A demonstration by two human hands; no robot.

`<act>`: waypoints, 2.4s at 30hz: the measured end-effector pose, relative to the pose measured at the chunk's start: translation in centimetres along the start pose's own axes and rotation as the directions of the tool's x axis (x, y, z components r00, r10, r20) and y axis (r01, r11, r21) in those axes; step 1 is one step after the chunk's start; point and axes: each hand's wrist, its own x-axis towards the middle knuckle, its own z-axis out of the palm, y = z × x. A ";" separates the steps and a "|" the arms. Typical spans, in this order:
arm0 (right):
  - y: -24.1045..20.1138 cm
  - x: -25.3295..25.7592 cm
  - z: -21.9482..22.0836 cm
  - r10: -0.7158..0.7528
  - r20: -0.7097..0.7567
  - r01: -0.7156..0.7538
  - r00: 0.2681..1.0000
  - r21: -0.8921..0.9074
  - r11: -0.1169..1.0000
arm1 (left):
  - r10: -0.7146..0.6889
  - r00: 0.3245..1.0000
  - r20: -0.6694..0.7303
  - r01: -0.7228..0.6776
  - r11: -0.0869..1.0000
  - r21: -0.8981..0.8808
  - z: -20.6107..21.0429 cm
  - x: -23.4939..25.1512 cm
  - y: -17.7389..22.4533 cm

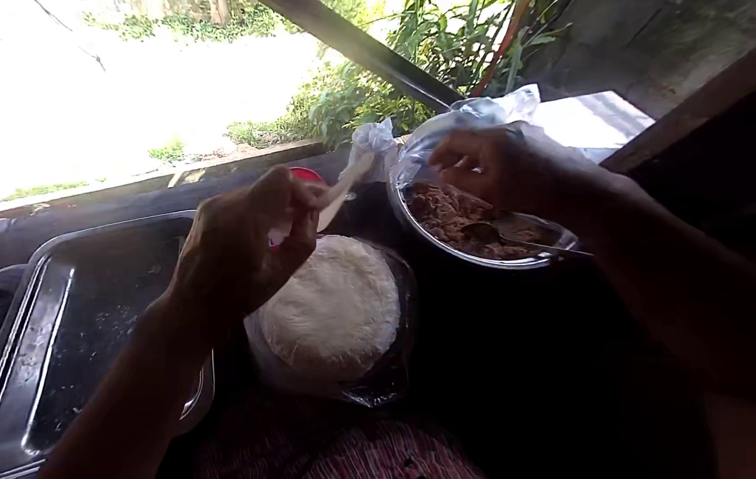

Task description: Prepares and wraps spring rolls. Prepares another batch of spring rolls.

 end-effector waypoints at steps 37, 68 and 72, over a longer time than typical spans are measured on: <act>9.4 -10.9 0.0 0.485 0.345 -0.368 0.804 -0.353 0.860 | -0.056 0.907 0.417 0.006 0.993 0.119 6.4 -12.8 2.5; -3.9 -7.4 15.2 -0.250 -0.355 0.228 0.901 -0.102 0.968 | 0.035 0.996 0.078 -0.055 0.957 0.284 7.1 -15.6 3.7; -4.7 -8.5 13.3 -0.213 -0.396 0.145 0.893 -0.196 0.970 | 0.027 0.997 0.074 -0.047 0.959 0.279 7.2 -15.8 3.6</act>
